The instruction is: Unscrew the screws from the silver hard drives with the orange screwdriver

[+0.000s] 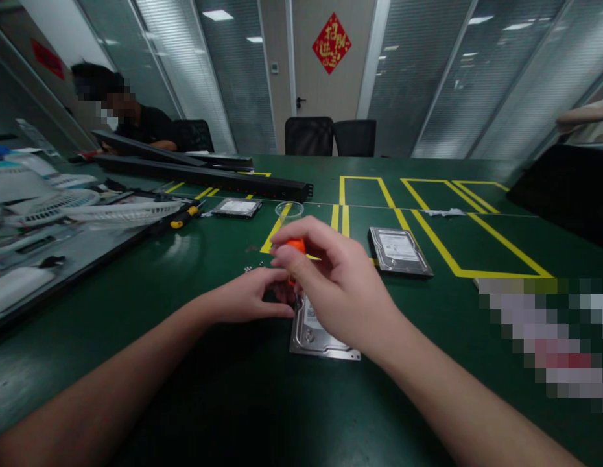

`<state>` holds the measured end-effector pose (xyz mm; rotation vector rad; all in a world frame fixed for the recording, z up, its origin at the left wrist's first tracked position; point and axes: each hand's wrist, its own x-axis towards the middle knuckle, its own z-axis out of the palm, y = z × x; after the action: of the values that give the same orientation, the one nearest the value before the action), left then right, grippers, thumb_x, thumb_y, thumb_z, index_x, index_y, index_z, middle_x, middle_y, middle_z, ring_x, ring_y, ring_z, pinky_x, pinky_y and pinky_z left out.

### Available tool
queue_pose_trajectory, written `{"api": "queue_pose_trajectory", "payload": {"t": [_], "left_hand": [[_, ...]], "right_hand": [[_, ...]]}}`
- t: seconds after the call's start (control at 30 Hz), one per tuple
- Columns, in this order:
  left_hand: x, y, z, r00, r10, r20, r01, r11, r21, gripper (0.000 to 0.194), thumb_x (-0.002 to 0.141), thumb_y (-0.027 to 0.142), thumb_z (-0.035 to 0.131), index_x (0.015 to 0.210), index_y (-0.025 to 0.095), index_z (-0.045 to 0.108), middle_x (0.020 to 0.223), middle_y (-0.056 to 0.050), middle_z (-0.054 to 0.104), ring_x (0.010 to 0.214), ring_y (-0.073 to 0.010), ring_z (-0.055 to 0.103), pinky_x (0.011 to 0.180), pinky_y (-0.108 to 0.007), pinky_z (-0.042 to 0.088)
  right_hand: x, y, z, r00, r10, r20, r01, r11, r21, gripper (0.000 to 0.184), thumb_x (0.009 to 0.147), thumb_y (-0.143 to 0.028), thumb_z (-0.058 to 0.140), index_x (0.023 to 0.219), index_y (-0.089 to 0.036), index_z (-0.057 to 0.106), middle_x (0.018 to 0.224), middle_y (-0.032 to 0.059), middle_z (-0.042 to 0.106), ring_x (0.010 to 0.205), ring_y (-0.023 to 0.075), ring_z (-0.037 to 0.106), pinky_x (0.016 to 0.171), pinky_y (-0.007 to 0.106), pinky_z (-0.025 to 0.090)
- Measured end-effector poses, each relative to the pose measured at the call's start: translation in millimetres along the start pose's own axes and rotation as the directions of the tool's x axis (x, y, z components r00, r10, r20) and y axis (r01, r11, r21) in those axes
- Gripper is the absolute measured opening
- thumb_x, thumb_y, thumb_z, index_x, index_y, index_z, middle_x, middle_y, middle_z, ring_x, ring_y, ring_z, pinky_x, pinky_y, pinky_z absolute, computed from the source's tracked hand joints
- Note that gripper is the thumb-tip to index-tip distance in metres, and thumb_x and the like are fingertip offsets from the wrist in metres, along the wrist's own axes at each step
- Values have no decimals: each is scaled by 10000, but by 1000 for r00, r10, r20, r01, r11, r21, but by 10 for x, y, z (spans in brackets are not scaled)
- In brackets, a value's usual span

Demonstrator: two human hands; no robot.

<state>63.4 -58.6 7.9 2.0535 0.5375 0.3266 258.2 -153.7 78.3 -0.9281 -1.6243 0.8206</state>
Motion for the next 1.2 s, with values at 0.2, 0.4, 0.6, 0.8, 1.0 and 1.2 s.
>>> {"api": "queue_pose_trajectory", "payload": {"t": [0.2,0.4,0.6,0.8,1.0,1.2], "left_hand": [[-1,17,-3,1000,-13,2,13,1000,-2,268,882,296,835,1054,173,671,1030,-45,729,899,-184,673,807,-319,546],[4,-33,-5,1000,-1,2,1,1000,-1,298,873,327,849,1078,178,691,1027,-54,728,901,-192,677,802,-327,554],[7,-19,-3,1000,-1,3,1,1000,7,300,881,346,841,1062,172,677,1013,-45,720,880,-181,662,791,-315,542],[4,0,-8,1000,-7,13,7,1000,-20,292,885,314,837,1084,174,676,1032,-50,732,903,-185,673,818,-323,547],[10,-50,-2,1000,0,0,0,1000,-8,295,872,345,851,1054,179,690,1015,-53,735,894,-191,680,800,-322,547],[8,-20,-1,1000,-5,8,5,1000,-13,283,879,316,843,1057,175,674,1025,-48,728,902,-187,676,812,-317,548]], "right_hand": [[24,-56,-61,999,20,45,-17,997,-71,196,1082,-295,581,1177,-224,737,1132,75,769,944,200,748,703,324,635],[-8,-22,22,993,57,-104,-51,997,59,268,901,-277,842,979,-246,587,1161,62,782,962,214,768,627,285,635],[-9,11,-21,999,16,32,-15,1000,-7,135,1071,-311,611,1165,-248,687,1125,49,746,841,155,723,642,279,613],[18,-40,-65,999,41,29,-40,998,-38,150,1061,-315,621,1143,-226,710,1169,75,756,794,162,724,657,311,634],[-7,-24,19,992,55,-109,-52,998,37,274,897,-262,833,986,-256,574,1163,65,778,957,223,770,632,301,641],[6,-6,-47,998,18,62,-16,999,-30,148,1087,-298,572,1154,-233,686,1121,57,736,882,167,723,687,299,618]]}}
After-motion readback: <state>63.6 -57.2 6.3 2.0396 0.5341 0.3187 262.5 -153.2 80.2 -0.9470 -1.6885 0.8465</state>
